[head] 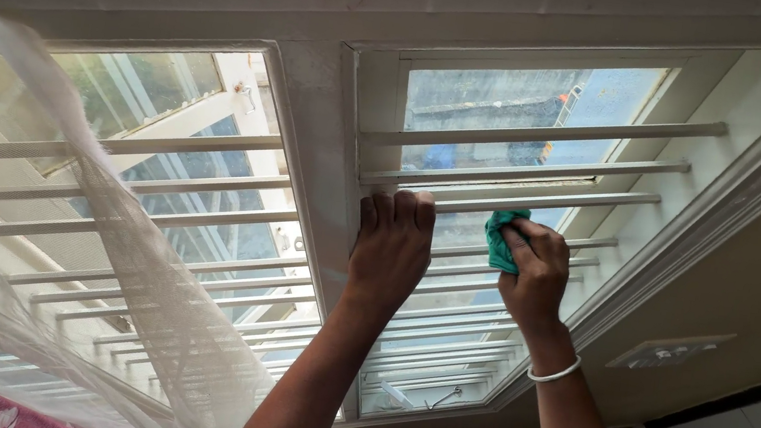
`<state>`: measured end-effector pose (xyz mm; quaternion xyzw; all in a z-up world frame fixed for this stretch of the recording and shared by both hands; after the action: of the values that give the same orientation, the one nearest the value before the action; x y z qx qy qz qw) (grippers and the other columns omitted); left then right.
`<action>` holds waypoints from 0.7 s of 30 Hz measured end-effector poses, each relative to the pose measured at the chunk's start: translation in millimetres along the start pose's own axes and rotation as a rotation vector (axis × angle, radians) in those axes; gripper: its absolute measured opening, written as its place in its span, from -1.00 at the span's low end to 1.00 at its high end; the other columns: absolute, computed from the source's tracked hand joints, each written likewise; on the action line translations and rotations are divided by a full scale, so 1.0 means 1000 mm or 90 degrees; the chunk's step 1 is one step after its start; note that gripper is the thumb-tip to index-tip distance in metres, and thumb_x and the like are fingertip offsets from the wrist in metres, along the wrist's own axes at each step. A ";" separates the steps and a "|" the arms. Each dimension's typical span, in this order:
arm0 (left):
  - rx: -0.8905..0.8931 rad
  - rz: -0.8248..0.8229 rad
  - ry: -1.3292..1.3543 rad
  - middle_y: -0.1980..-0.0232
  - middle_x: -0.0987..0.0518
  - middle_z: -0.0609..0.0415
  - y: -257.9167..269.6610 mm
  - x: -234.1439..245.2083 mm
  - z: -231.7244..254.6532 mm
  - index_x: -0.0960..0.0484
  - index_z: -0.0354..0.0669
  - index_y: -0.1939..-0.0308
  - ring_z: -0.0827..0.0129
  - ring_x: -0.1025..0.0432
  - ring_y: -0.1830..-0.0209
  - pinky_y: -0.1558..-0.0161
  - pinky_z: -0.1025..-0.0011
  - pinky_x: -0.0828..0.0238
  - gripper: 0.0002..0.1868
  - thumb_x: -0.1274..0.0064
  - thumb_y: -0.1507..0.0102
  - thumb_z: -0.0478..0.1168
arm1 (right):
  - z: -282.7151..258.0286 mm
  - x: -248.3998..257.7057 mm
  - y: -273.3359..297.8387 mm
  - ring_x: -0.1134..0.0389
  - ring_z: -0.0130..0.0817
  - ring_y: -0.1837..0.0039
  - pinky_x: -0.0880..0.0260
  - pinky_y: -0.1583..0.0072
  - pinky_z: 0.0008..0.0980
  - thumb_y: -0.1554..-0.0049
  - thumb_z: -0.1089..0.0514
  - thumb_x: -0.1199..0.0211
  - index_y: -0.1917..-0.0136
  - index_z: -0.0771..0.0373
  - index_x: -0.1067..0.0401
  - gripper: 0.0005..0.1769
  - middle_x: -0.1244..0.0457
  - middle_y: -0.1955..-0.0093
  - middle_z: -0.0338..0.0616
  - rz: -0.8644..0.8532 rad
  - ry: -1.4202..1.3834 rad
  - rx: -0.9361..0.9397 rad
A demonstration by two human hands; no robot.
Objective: The person cleans the white metal frame of a window using a green cloth. They wipe the horizontal and vertical bars of the frame, moving from the center to the edges. The person also wipes the adjacent white mesh screen while holding the curtain aside.
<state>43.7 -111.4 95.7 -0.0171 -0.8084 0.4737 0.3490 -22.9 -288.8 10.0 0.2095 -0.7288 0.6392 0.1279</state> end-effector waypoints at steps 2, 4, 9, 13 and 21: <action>0.000 0.002 0.004 0.19 -0.42 -0.06 0.000 0.000 0.000 -0.45 -0.23 0.02 0.14 -0.36 0.16 -0.10 0.15 -0.26 -0.71 -0.02 -0.21 -0.22 | 0.015 0.011 -0.001 -0.29 0.07 -0.32 -0.31 -0.35 -0.03 -0.08 0.44 -0.21 -0.22 0.40 -0.50 -0.59 -0.30 -0.26 0.08 0.023 0.001 -0.033; -0.003 -0.001 0.007 0.18 -0.43 -0.06 0.000 0.001 -0.001 -0.45 -0.23 0.00 0.14 -0.35 0.16 -0.08 0.15 -0.26 -0.69 -0.02 -0.19 -0.23 | 0.039 0.025 0.003 -0.28 0.13 -0.38 -0.30 -0.41 -0.01 -0.09 0.46 -0.15 -0.29 0.45 -0.46 -0.53 -0.27 -0.32 0.16 0.083 -0.008 -0.112; -0.002 -0.006 0.002 0.18 -0.43 -0.07 0.000 0.000 -0.001 -0.45 -0.24 0.01 0.13 -0.35 0.16 -0.07 0.15 -0.25 -0.69 -0.01 -0.20 -0.22 | 0.089 0.041 0.007 -0.26 0.26 -0.48 -0.28 -0.50 0.00 -0.12 0.48 -0.08 -0.42 0.47 -0.40 -0.43 -0.21 -0.45 0.30 0.196 0.002 -0.237; -0.001 -0.006 0.005 0.18 -0.43 -0.07 0.000 -0.004 -0.001 -0.45 -0.24 0.01 0.14 -0.34 0.18 -0.06 0.14 -0.25 -0.69 -0.01 -0.19 -0.23 | 0.078 0.024 0.003 -0.34 0.25 -0.40 -0.36 -0.43 -0.01 -0.05 0.48 -0.11 -0.35 0.48 -0.43 -0.43 -0.27 -0.39 0.35 0.143 0.082 -0.164; -0.002 -0.006 0.002 0.19 -0.42 -0.06 0.001 -0.007 0.001 -0.45 -0.24 0.02 0.15 -0.34 0.20 -0.05 0.15 -0.25 -0.71 -0.01 -0.21 -0.22 | 0.091 0.030 0.003 -0.40 0.12 -0.32 -0.44 -0.36 -0.08 -0.10 0.47 -0.13 -0.40 0.45 -0.43 -0.43 -0.34 -0.30 0.23 0.154 0.002 -0.282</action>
<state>48.2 -113.6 90.9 -0.0143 -0.8086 0.4708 0.3526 -43.1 -381.9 6.8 0.0865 -0.8707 0.4748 0.0948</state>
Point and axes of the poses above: each hand's wrist, its own y-axis away from the middle knuckle, its own x-axis out of the back of the hand, z = x × y, the point moved 8 cm from there along -y, towards the middle knuckle
